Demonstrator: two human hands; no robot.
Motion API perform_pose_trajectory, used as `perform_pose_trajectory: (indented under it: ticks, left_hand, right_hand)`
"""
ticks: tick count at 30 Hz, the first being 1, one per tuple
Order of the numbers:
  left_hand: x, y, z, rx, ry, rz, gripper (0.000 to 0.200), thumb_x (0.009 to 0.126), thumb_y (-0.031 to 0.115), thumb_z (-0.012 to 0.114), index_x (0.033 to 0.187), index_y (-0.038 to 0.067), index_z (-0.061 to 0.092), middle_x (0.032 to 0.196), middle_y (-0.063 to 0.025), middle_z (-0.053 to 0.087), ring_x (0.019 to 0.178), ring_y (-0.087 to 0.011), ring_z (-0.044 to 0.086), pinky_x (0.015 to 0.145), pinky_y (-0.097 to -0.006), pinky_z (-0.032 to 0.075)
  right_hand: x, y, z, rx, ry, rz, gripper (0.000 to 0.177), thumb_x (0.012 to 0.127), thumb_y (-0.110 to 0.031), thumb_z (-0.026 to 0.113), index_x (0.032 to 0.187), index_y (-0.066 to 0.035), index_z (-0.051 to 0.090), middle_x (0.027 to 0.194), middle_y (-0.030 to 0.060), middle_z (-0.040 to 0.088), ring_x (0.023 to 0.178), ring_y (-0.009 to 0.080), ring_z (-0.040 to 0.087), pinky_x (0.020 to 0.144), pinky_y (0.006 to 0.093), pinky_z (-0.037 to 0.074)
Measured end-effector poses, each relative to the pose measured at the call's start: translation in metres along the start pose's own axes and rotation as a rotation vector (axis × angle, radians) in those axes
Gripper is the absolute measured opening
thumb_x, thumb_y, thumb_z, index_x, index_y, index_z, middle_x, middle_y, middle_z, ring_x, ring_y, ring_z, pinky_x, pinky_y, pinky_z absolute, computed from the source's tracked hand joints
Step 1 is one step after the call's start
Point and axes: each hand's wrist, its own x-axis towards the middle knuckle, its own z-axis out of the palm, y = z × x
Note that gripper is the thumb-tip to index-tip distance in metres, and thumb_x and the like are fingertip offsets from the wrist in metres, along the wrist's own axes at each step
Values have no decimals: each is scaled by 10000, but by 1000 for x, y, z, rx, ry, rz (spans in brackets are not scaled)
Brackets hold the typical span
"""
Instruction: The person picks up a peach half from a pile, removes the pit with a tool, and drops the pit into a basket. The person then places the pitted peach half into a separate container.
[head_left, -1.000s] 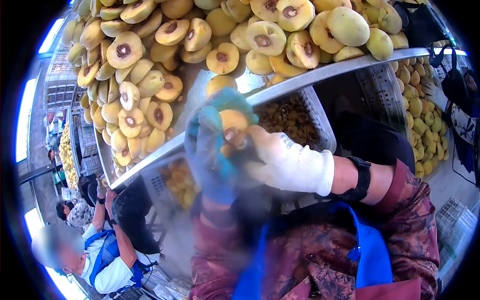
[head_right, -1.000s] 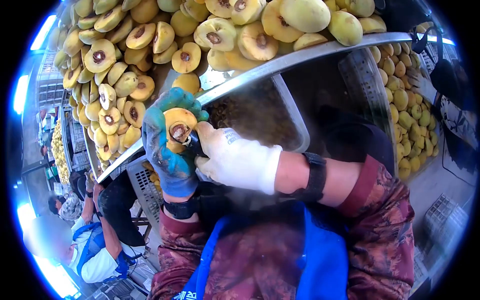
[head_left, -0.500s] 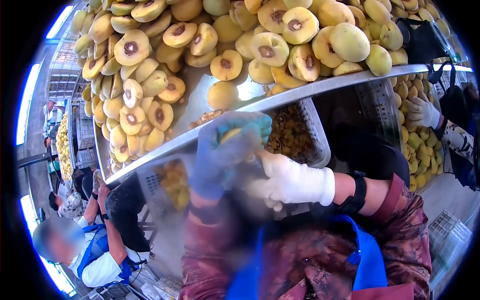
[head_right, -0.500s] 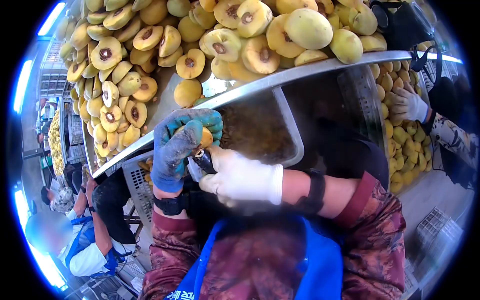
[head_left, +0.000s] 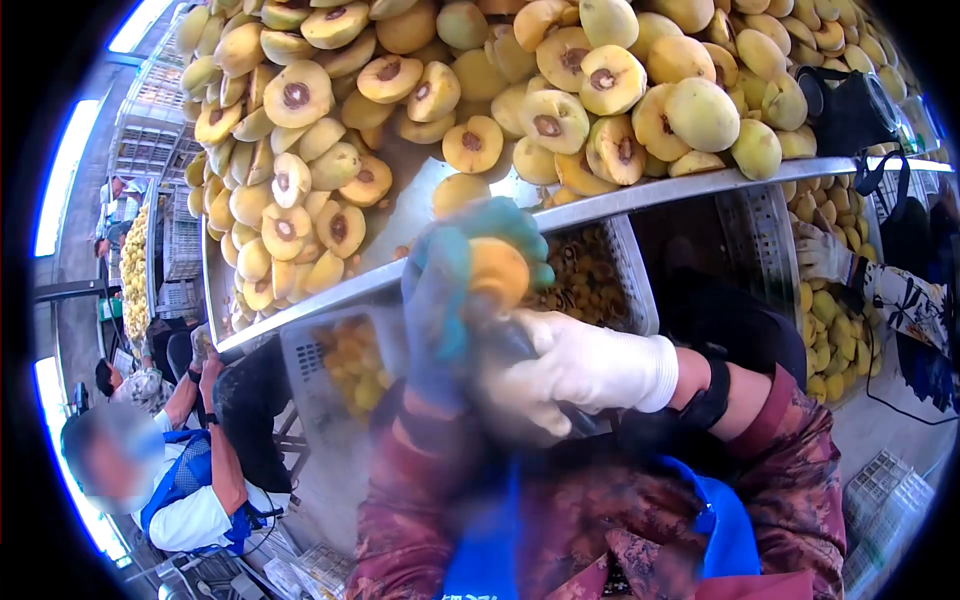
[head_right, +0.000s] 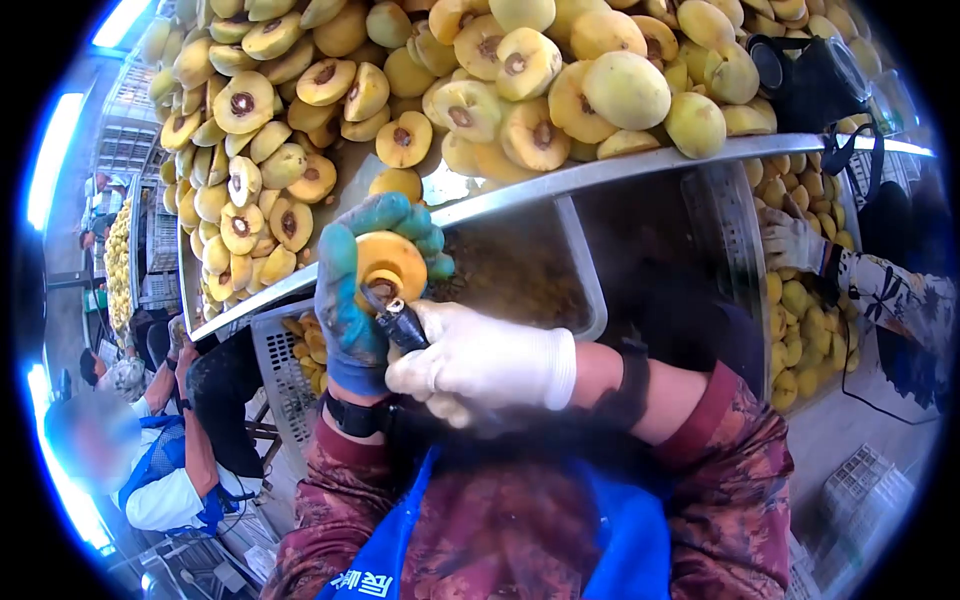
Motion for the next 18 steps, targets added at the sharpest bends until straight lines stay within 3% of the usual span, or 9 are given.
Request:
perform_pose_trajectory:
  ticks: [1,4,5,6,8,10,15,17,18]
  left_hand:
    - [1,-5,0,45,67,46,614,939,523,522,1197,-32,556,1063,-181,647,902,-273,662,748,-380,589]
    - [-3,4,-5,177,185,136,548,998,455,438,1238,-28,530,1109,-161,635,964,-255,648,805,-385,566]
    - [-3,8,-10,253,259,155,521,995,429,458,1232,-29,535,1094,-150,637,961,-243,643,813,-372,552]
    - [-5,16,-12,-164,325,44,482,986,388,496,1218,-32,538,1077,-131,631,955,-216,631,830,-333,527]
    - [-18,23,-60,-194,300,178,427,988,321,490,1202,-42,555,1082,-143,623,1015,-239,606,862,-337,514]
    - [-35,55,-86,335,513,169,412,995,295,489,1188,-59,573,1106,-137,615,1025,-246,591,873,-315,493]
    - [-52,88,-141,1838,351,230,515,859,278,709,1257,-24,580,1264,-157,580,1180,-251,540,1019,-349,408]
    - [-22,74,-98,1266,384,116,511,815,242,746,1240,-1,601,1266,-162,582,1179,-270,542,1027,-366,404]
    - [-2,61,-107,1495,218,187,514,803,223,752,1237,-7,600,1262,-168,587,1168,-274,554,1024,-373,408]
  right_hand:
    - [4,-2,-2,-172,106,62,220,874,-194,642,945,-69,475,607,9,513,510,124,533,442,279,415]
    - [21,27,-13,-1195,412,-576,282,842,-172,645,1019,-41,469,669,97,615,580,234,637,466,398,455]
    - [18,29,-15,-1305,414,-512,261,844,-181,620,1025,-27,512,760,157,665,692,317,675,572,489,500]
    - [17,28,-16,-1491,379,-385,251,860,-172,603,1052,-33,520,801,154,670,727,313,678,584,465,508]
    - [16,22,-25,-1853,318,-109,242,892,-154,569,1106,-45,536,884,147,678,797,307,686,607,417,525]
    - [29,30,-55,-1863,259,262,175,884,-130,543,1051,-100,585,925,106,676,811,282,695,603,409,540]
    - [12,28,-45,-1925,391,-81,140,874,-118,540,1009,-91,566,845,90,669,771,265,698,556,402,522]
    - [17,35,-49,-1921,430,-135,131,868,-120,543,994,-85,555,817,89,656,714,260,689,526,392,509]
    - [20,40,-53,-1921,454,-162,127,865,-122,544,986,-82,549,804,88,649,685,257,684,511,386,503]
